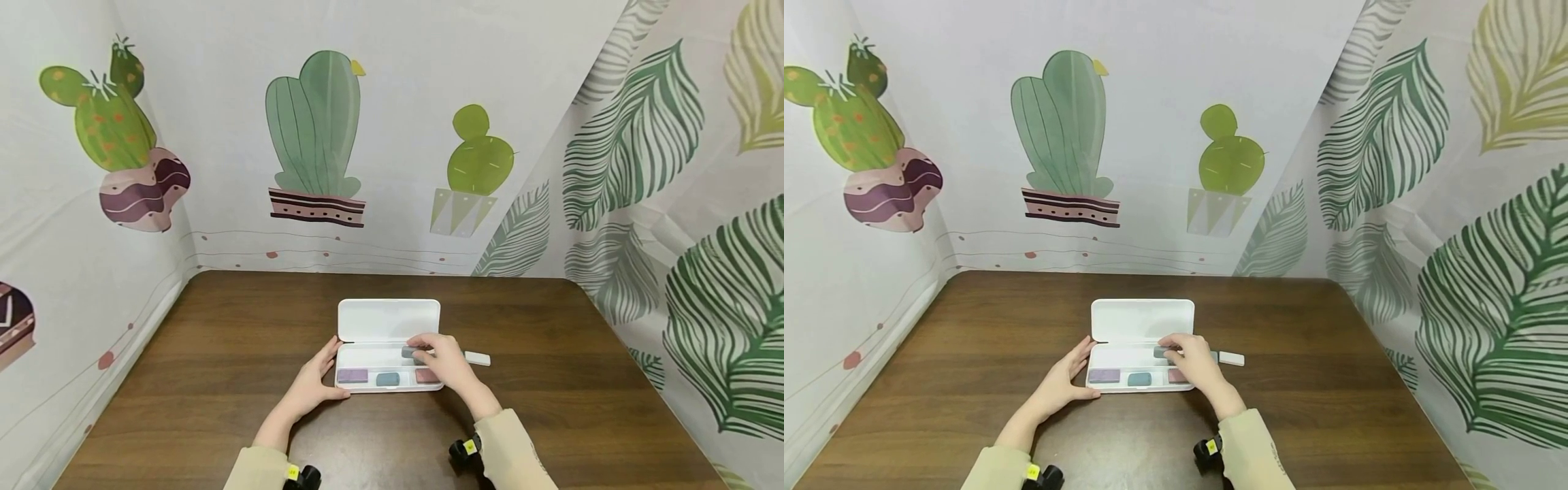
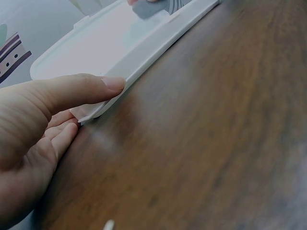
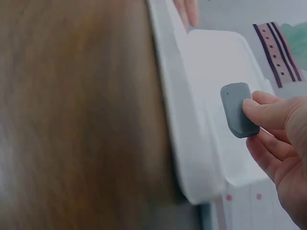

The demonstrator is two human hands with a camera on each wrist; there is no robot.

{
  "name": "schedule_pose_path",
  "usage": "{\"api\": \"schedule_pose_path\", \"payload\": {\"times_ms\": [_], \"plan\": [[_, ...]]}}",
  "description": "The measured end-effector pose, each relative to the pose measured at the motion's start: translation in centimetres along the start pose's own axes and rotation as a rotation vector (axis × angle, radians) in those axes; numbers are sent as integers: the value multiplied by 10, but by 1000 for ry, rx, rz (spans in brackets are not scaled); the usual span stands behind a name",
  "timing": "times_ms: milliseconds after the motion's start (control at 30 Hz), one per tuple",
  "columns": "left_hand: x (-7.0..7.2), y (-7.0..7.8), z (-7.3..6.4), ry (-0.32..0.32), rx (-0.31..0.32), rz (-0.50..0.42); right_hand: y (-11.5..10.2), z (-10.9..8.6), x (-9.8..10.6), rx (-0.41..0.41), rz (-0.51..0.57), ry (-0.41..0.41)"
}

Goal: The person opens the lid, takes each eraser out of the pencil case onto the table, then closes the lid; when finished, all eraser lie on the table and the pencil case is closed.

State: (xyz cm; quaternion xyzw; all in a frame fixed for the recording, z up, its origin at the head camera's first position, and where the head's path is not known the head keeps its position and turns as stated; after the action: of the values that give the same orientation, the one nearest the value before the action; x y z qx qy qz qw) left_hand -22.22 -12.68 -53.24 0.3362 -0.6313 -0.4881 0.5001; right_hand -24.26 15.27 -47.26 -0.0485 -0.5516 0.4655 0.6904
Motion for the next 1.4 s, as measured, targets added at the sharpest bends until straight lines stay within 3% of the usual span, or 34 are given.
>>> {"api": "schedule_pose_path", "payload": {"times_ms": [267,500,767,933,1200,1400], "plan": [[0,1,0,-1,9,2,21,-19,36,3,-48,149],[0,1,0,3,11,-6,48,-44,65,-85,-112,186],[0,-1,0,1,-3,9,76,-75,91,-166,-183,171],[0,-1,0,9,-3,20,86,-88,100,-213,-176,117],[1,-1,0,4,-4,17,95,-93,102,-251,-122,33],[0,1,0,4,1,17,103,-91,100,-227,-120,13]]}}
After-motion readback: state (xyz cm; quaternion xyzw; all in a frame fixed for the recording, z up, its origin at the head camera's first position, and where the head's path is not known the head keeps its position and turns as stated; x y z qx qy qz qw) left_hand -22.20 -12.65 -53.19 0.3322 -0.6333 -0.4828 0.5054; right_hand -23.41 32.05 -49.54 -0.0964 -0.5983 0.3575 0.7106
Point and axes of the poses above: each hand's wrist, its own z-axis towards the middle knuckle, its own x-axis out of the back of the hand, y = z × x, the point moved 2 cm from there along z, towards the middle knuckle, and after that the axes turned 9 degrees about x, right-handed, at the moved point
